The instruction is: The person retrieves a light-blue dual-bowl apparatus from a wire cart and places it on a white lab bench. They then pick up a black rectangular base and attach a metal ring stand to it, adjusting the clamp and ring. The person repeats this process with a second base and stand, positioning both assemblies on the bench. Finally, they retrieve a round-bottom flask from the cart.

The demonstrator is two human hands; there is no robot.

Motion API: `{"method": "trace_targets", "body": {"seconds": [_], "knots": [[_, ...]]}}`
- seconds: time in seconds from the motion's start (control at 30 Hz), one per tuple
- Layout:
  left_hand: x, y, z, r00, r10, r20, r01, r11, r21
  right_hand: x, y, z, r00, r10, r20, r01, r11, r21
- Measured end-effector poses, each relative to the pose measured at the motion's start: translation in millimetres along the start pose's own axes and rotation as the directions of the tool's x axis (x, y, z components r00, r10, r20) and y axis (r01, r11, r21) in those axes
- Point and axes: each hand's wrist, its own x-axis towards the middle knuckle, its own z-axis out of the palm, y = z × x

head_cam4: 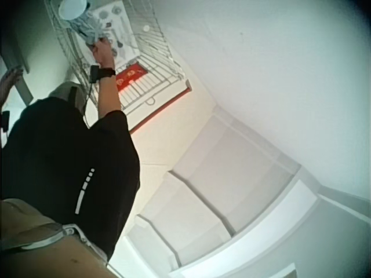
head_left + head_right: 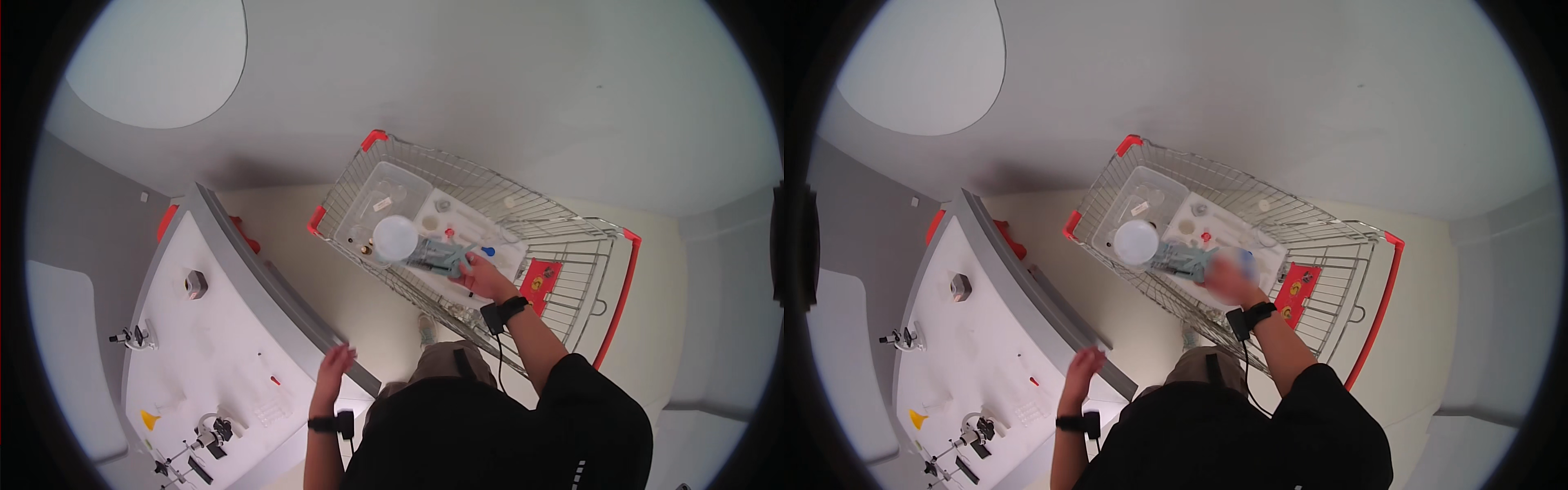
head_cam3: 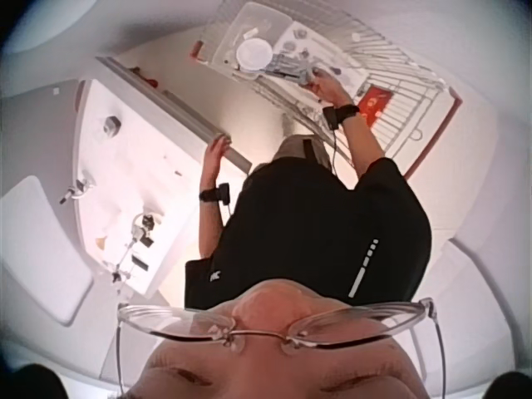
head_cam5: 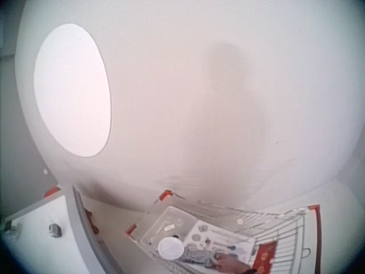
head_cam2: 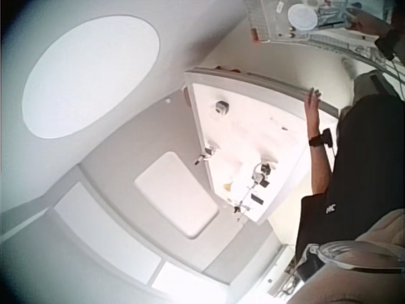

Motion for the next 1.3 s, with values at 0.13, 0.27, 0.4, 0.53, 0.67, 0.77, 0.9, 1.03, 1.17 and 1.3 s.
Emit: {"method": "trace_targets", "body": {"seconds": [0.13, 0.27, 0.4, 0.53, 0.67, 0.77, 0.9, 1.03, 1.17, 1.3], "knots": [[54, 77, 45, 0.97, 0.069, 0.233, 0.066, 0.848, -0.526, -23, -10, 51, 0.986, 0.159, 0.049, -0.155, 0.985, -0.077], [55, 122, 73, 0.927, 0.104, 0.362, 0.147, 0.786, -0.601, -28, -6, 66, 0.957, 0.255, 0.139, -0.232, 0.959, -0.163], [53, 100, 70, 0.917, 0.08, 0.391, 0.201, 0.754, -0.625, -35, -5, 84, 0.943, 0.289, 0.163, -0.26, 0.949, -0.177], [44, 68, 65, 0.926, 0.102, 0.363, 0.166, 0.754, -0.636, -30, 8, 81, 0.908, 0.338, 0.248, -0.288, 0.933, -0.215], [24, 66, 62, 0.96, 0.081, 0.267, 0.148, 0.665, -0.732, -20, 12, 94, 0.885, 0.385, 0.261, -0.328, 0.915, -0.235], [12, 68, 58, 0.977, 0.097, 0.189, 0.07, 0.697, -0.714, -7, 16, 105, 0.867, 0.416, 0.276, -0.354, 0.902, -0.246], [7, 54, 34, 0.982, 0.118, 0.149, 0.024, 0.699, -0.715, 8, 21, 107, 0.834, 0.461, 0.304, -0.431, 0.887, -0.164], [3, 58, 28, 0.985, 0.137, 0.101, -0.022, 0.69, -0.723, 19, 26, 87, 0.907, 0.388, 0.163, -0.394, 0.919, 0.009], [-2, 56, 19, 0.981, 0.181, 0.072, -0.065, 0.654, -0.753, -12, 69, 55, 0.989, -0.126, -0.083, -0.046, 0.272, -0.961], [-7, 50, 7, 0.977, 0.212, 0.023, -0.117, 0.623, -0.774, -50, 110, 27, 0.999, 0.004, -0.051, -0.05, -0.174, -0.984]]}}
